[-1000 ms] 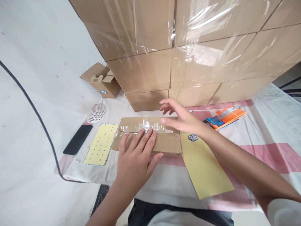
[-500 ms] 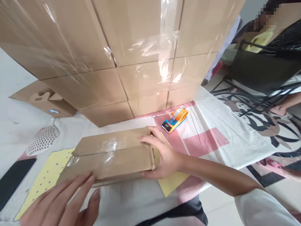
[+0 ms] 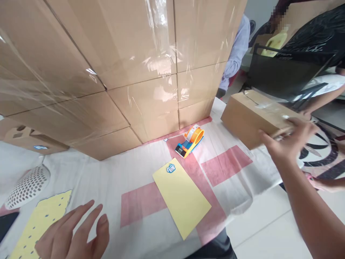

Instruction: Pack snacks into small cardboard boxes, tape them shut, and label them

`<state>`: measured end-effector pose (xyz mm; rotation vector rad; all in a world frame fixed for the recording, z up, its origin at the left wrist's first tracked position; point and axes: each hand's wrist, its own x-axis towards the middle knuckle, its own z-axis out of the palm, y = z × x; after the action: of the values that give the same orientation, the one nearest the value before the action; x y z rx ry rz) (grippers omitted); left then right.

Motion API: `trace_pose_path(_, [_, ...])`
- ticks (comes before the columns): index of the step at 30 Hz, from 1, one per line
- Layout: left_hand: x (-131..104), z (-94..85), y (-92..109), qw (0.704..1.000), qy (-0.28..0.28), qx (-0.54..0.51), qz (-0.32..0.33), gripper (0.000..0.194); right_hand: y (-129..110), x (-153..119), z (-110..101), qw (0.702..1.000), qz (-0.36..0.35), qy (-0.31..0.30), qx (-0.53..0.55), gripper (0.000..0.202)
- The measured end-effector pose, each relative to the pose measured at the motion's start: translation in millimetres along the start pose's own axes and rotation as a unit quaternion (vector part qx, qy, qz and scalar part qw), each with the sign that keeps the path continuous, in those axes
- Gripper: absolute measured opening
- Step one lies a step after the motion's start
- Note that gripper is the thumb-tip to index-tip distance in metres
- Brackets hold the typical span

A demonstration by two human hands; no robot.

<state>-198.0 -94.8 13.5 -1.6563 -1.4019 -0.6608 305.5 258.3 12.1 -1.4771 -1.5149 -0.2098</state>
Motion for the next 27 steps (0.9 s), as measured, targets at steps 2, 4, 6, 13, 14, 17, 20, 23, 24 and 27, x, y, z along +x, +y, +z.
trace_pose_path(2, [4, 5.7, -3, 1.000, -0.003, 0.007, 0.004, 0.035, 0, 25, 40, 0.998, 0.035, -0.053, 0.004, 0.105])
trace_pose_path(4, [3, 9.1, -6, 1.000, -0.015, 0.011, -0.007, 0.034, -13, 48, 76, 0.992, 0.034, -0.118, 0.013, 0.113])
trace_pose_path(6, [2, 10.0, -7, 0.999, -0.022, 0.027, -0.010, 0.033, -33, 68, 105, 0.980, 0.019, -0.196, 0.006, 0.123])
trace_pose_path(13, [-9, -1.2, -14, 0.990, -0.051, 0.123, -0.050, 0.023, -69, 106, 182, 0.915, -0.055, -0.399, -0.025, 0.113])
trace_pose_path(14, [-14, -1.9, -20, 0.988, -0.055, 0.133, -0.055, 0.023, -68, 105, 190, 0.910, -0.059, -0.411, -0.024, 0.104])
trace_pose_path(17, [-25, 4.5, -50, 0.980, -0.076, 0.167, -0.081, 0.026, -64, 91, 199, 0.903, -0.045, -0.425, -0.037, 0.083])
trace_pose_path(20, [-24, 23.9, -106, 0.968, -0.095, 0.174, -0.154, 0.026, -57, 62, 184, 0.913, -0.025, -0.404, -0.044, 0.069])
trace_pose_path(23, [-4, 46.4, -183, 0.933, -0.122, 0.136, -0.311, 0.056, -43, 27, 152, 0.923, -0.010, -0.382, -0.045, 0.065])
trace_pose_path(24, [5, 53.3, -211, 0.927, -0.141, 0.123, -0.324, 0.065, -36, 14, 140, 0.924, -0.006, -0.379, -0.042, 0.064])
trace_pose_path(27, [29, 72.1, -283, 0.917, -0.162, 0.113, -0.347, 0.075, -19, -21, 105, 0.945, -0.012, -0.326, 0.009, 0.052])
